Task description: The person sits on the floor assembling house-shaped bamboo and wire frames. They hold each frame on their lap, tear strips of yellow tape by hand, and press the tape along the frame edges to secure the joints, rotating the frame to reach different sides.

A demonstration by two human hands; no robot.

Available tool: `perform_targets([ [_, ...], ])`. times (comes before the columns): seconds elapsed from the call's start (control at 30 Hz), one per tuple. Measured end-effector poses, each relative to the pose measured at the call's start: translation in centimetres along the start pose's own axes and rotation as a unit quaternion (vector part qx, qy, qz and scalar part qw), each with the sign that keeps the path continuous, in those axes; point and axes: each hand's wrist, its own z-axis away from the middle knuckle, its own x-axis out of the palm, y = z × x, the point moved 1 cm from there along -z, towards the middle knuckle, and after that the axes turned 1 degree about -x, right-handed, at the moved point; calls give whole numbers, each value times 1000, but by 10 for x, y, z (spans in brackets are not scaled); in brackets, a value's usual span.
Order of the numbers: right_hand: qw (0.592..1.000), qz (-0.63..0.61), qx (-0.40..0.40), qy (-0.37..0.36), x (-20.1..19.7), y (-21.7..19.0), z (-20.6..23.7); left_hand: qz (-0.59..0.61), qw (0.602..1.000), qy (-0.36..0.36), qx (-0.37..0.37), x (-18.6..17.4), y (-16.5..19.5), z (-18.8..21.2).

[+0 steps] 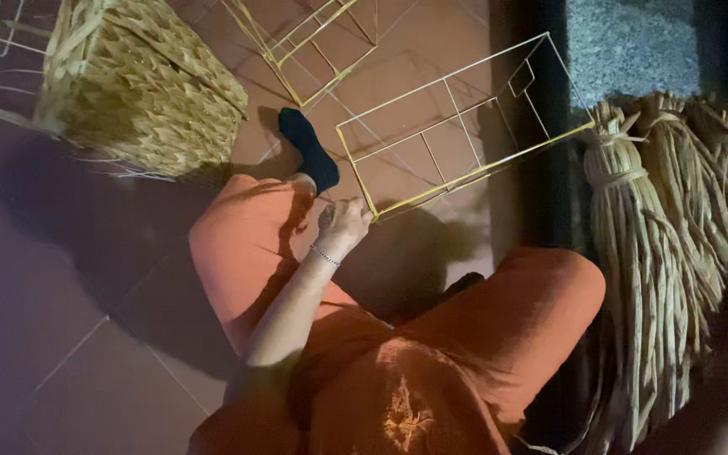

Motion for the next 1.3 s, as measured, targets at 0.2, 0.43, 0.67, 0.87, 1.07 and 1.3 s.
perform_targets([
  [0.2,845,-343,-79,-403,50,-33,56,91,994,55,28,5,-6,15],
  [0.43,715,-304,69,-626,219,-68,201,231,969,85,35,-5,-12,33],
  [0.67,778,44,86,-621,293,-81,257,215,975,43,19,-10,-18,34],
  [0.87,778,90,23,-622,323,-91,259,211,972,99,24,0,-24,30],
  [1.07,804,101,42,-584,336,-87,262,237,970,61,-3,1,-25,29],
  [1.3,818,25,-109,-565,353,-78,264,233,968,96,4,4,-25,33],
])
